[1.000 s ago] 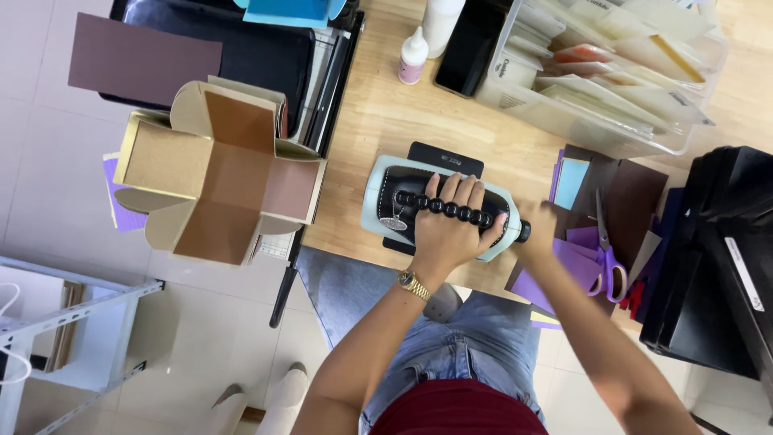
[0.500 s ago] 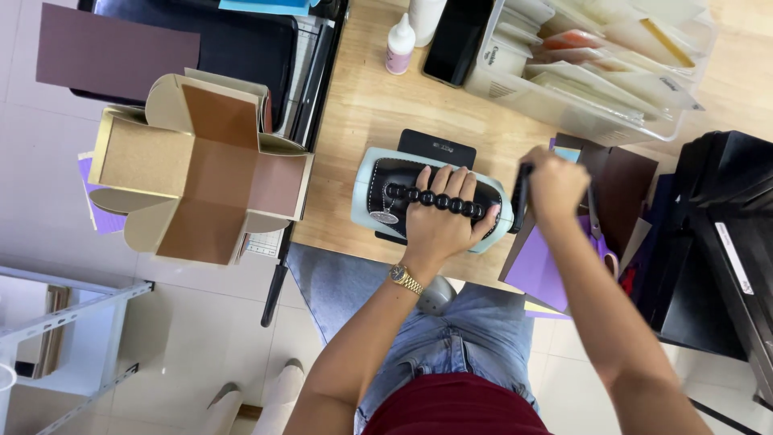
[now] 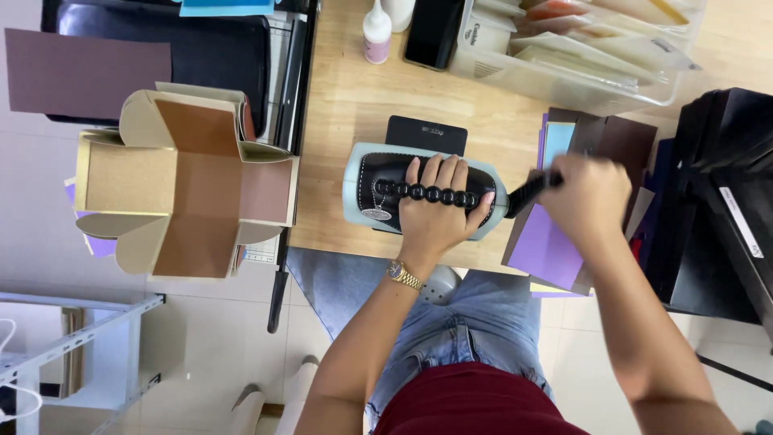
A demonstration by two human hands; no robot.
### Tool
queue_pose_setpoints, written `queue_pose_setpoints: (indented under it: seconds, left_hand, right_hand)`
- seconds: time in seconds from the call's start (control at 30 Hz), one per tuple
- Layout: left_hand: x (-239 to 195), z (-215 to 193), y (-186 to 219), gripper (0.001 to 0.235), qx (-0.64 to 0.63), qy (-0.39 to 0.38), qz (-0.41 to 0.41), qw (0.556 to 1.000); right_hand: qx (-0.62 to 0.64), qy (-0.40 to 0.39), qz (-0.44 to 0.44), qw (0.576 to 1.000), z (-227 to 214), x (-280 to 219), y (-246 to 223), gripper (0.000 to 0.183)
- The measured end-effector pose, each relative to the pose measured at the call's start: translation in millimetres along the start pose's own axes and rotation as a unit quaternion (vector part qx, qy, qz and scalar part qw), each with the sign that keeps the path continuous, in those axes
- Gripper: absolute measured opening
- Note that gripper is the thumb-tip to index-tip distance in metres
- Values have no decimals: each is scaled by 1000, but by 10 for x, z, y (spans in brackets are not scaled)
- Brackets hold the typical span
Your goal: Cutting cardstock to size and using a manual embossing machine to add texture to the paper.
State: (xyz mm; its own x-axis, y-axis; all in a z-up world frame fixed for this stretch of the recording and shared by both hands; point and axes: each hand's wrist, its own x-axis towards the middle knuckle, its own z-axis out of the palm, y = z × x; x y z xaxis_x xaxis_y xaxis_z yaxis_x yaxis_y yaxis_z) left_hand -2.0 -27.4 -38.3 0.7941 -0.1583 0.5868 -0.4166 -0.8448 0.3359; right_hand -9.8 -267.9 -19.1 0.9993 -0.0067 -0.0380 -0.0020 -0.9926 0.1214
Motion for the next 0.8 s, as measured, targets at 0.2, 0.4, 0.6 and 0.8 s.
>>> queue_pose_setpoints:
  seconds: [0.2,0.4,0.6,0.8]
  left_hand:
    - [8,21,-2,55,20,17,-3,1000]
    - [7,26,14,55,15,5,-18,1000]
    - [19,-74,28,48,-7,-11,5,1000]
    - [-60,97,49,52,20,28,-13,999]
  right_hand:
    - [39,20,73,996,1153,206,-574,15]
    - [71,-229,9,971,289,-931,-342,29]
    - [89,9,-6,996,95,185,8,11]
    - [1,-67,-9,998,1465,-231,-312,16]
